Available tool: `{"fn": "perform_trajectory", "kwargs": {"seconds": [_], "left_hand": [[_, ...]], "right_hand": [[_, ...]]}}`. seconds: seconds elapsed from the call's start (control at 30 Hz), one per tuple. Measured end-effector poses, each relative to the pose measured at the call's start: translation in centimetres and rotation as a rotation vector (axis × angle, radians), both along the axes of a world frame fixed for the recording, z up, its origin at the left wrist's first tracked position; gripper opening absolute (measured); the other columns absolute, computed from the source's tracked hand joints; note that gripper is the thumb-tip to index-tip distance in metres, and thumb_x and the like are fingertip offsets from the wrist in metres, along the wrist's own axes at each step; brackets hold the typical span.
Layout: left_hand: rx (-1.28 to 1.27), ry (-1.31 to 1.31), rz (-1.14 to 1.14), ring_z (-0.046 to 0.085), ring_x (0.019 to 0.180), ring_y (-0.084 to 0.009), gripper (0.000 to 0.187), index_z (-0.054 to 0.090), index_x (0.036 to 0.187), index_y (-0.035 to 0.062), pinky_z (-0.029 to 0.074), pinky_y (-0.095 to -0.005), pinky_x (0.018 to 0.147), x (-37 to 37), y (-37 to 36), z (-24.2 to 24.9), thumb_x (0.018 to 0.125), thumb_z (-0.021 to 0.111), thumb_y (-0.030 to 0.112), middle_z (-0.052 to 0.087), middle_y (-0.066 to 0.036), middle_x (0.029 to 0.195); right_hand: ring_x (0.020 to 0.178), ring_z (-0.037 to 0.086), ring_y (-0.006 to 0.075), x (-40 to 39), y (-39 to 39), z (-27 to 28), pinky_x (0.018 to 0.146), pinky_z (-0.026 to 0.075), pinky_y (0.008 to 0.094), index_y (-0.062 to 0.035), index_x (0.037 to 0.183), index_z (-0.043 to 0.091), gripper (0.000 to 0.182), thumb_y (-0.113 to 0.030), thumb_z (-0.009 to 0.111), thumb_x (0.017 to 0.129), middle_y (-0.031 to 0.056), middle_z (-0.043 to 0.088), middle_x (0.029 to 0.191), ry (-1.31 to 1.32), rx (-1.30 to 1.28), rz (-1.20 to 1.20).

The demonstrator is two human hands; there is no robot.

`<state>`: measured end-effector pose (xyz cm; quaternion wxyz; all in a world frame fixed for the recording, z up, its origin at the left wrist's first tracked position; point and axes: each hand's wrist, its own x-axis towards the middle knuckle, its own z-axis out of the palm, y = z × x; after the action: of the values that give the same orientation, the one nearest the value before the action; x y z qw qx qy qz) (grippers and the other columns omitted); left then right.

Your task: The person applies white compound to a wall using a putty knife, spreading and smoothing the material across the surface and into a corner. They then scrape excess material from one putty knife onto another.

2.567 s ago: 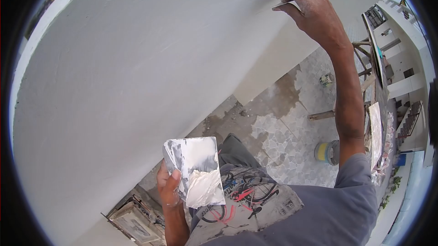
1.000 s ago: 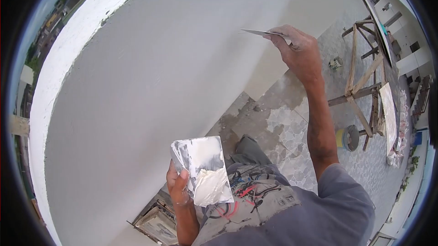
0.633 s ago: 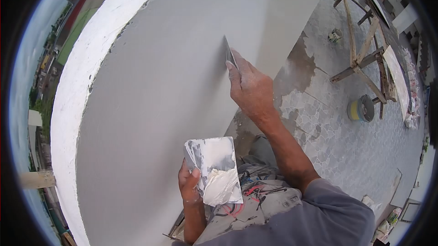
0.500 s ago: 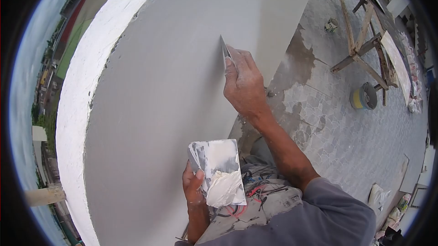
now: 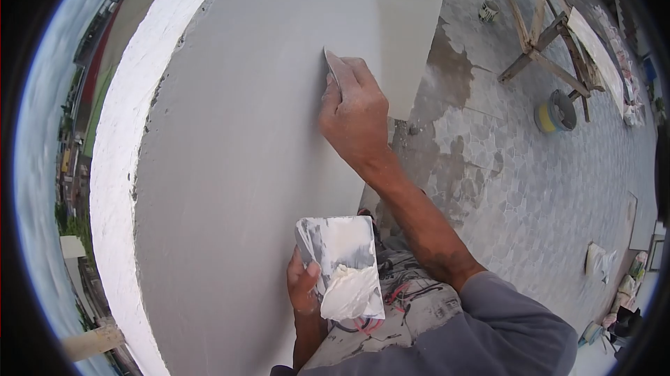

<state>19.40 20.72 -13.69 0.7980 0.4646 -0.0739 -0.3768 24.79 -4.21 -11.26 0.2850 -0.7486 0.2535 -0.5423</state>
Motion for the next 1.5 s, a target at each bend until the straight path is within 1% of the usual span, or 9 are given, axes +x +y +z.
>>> {"fn": "perform_trajectory", "kwargs": {"seconds": [0.1, 0.33, 0.43, 0.53, 0.83, 0.93, 1.1, 1.23, 1.5], "left_hand": [[-0.031, 0.027, 0.054, 0.063, 0.098, -0.0376, 0.067, 0.031, 0.134, -0.0116, 0.054, -0.0456, 0.082, 0.1, 0.3, -0.6, 0.081, 0.06, 0.018, 0.053, -0.029, 0.118], [-0.054, -0.044, 0.024, 0.062, 0.101, -0.0376, 0.063, 0.032, 0.135, -0.0105, 0.054, -0.0445, 0.083, 1.0, 0.6, -0.6, 0.083, 0.054, 0.017, 0.052, -0.029, 0.121], [0.068, -0.049, -0.031, 0.056, 0.112, -0.0243, 0.07, 0.031, 0.138, -0.0088, 0.041, -0.0354, 0.098, 1.3, 0.9, 0.2, 0.08, 0.059, 0.019, 0.054, -0.017, 0.125], [0.017, -0.093, 0.089, 0.063, 0.1, -0.0352, 0.063, 0.033, 0.134, -0.01, 0.054, -0.0427, 0.083, 0.0, -0.5, 1.8, 0.083, 0.054, 0.02, 0.054, -0.027, 0.119], [-0.016, -0.024, 0.126, 0.058, 0.106, -0.0246, 0.063, 0.037, 0.132, -0.0097, 0.045, -0.0347, 0.093, -5.7, -1.6, 3.0, 0.08, 0.058, 0.02, 0.056, -0.019, 0.119], [-0.017, -0.074, 0.212, 0.063, 0.097, -0.0333, 0.062, 0.036, 0.13, -0.01, 0.054, -0.0415, 0.082, -5.9, -1.8, 2.6, 0.081, 0.055, 0.022, 0.055, -0.026, 0.114], [0.039, -0.109, 0.132, 0.063, 0.097, -0.0323, 0.063, 0.036, 0.13, -0.0099, 0.054, -0.0403, 0.081, -3.9, -1.0, 3.3, 0.081, 0.056, 0.024, 0.055, -0.026, 0.115], [0.041, -0.116, 0.118, 0.063, 0.096, -0.0317, 0.064, 0.036, 0.131, -0.0088, 0.054, -0.0398, 0.08, -3.0, -0.5, 3.7, 0.08, 0.056, 0.024, 0.055, -0.025, 0.115], [0.024, -0.068, 0.176, 0.064, 0.095, -0.0329, 0.062, 0.037, 0.131, -0.0087, 0.055, -0.0408, 0.08, -2.3, -0.1, 3.1, 0.08, 0.057, 0.02, 0.055, -0.025, 0.116]], "right_hand": [[0.073, 0.059, 0.0242, 0.4, -0.2, -0.7, 0.057, 0.052, 0.0326, 0.0054, 0.109, 0.06, 0.039, 0.008, 0.058, 0.07, 0.0117, 0.058, 0.09, -0.03, -0.1, -0.068], [0.067, 0.057, 0.0212, 1.2, -1.6, -1.0, 0.048, 0.049, 0.0295, 0.0069, 0.106, 0.062, 0.039, 0.008, 0.059, 0.067, 0.0112, 0.058, 0.088, 0.006, -0.158, -0.196], [0.067, 0.056, 0.0215, 1.6, -2.2, -0.5, 0.047, 0.049, 0.0296, 0.0077, 0.106, 0.062, 0.039, 0.008, 0.058, 0.067, 0.0114, 0.058, 0.087, -0.001, -0.137, -0.198], [0.068, 0.056, 0.0229, 2.3, -2.0, -1.4, 0.048, 0.048, 0.03, 0.0087, 0.106, 0.06, 0.041, 0.009, 0.056, 0.066, 0.0126, 0.057, 0.087, 0.012, -0.168, -0.196], [0.07, 0.054, 0.0249, 2.1, -2.6, -1.0, 0.048, 0.048, 0.0313, 0.0112, 0.11, 0.058, 0.05, 0.011, 0.058, 0.059, 0.0142, 0.054, 0.086, 0.047, -0.255, -0.051], [0.07, 0.053, 0.0245, 1.9, -2.1, -1.2, 0.048, 0.048, 0.0309, 0.0112, 0.11, 0.058, 0.052, 0.011, 0.059, 0.058, 0.0138, 0.054, 0.087, 0.035, -0.277, -0.066], [0.07, 0.054, 0.0241, 2.5, -4.2, -0.8, 0.051, 0.049, 0.0306, 0.0102, 0.111, 0.058, 0.05, 0.01, 0.06, 0.061, 0.0131, 0.054, 0.087, 0.068, -0.216, -0.145], [0.075, 0.057, 0.0256, 0.6, -0.8, -0.6, 0.056, 0.051, 0.0336, 0.0066, 0.11, 0.059, 0.037, 0.01, 0.056, 0.073, 0.0129, 0.058, 0.09, 0.027, -0.128, -0.102], [0.076, 0.055, 0.024, 0.8, -2.4, 0.5, 0.057, 0.05, 0.0325, 0.0088, 0.11, 0.058, 0.046, 0.01, 0.06, 0.064, 0.0127, 0.055, 0.09, 0.052, -0.205, -0.147]]}}
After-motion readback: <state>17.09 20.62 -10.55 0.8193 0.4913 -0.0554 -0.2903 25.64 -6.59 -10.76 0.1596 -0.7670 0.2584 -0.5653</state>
